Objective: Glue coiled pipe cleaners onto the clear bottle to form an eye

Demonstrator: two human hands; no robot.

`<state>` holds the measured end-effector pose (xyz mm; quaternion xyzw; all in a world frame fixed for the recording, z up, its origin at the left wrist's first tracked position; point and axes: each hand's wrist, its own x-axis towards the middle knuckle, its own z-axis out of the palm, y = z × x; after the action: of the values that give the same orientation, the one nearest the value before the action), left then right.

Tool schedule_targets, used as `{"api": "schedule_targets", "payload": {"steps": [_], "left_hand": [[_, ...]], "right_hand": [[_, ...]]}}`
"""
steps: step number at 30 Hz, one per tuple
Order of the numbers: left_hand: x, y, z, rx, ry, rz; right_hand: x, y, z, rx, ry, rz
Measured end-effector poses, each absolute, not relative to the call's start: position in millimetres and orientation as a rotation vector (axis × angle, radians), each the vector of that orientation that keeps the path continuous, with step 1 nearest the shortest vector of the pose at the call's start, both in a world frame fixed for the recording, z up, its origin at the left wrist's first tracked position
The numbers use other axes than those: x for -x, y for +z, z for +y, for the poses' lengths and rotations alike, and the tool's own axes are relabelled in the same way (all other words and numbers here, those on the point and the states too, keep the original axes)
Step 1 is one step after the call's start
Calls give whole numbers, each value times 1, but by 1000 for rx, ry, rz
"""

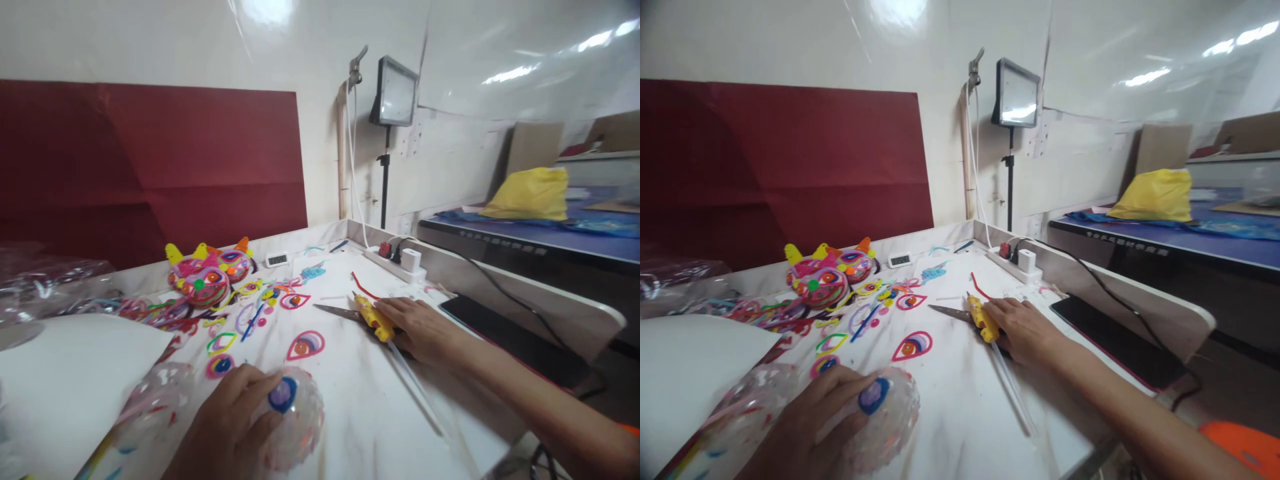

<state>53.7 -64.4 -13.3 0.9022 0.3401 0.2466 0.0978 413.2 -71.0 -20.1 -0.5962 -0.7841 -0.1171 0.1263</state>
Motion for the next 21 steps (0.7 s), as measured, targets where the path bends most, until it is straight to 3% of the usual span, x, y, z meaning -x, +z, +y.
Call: {"api": "schedule_targets", "payload": {"steps": [10,21], "left_hand": [[-55,-3,-71,-2638,656,995],[-57,-4,-73,-2733,666,1015]], "right_hand": [[-421,-17,-71,1549,-225,-2270],[-396,-20,-150,1292,8,-1942]]}}
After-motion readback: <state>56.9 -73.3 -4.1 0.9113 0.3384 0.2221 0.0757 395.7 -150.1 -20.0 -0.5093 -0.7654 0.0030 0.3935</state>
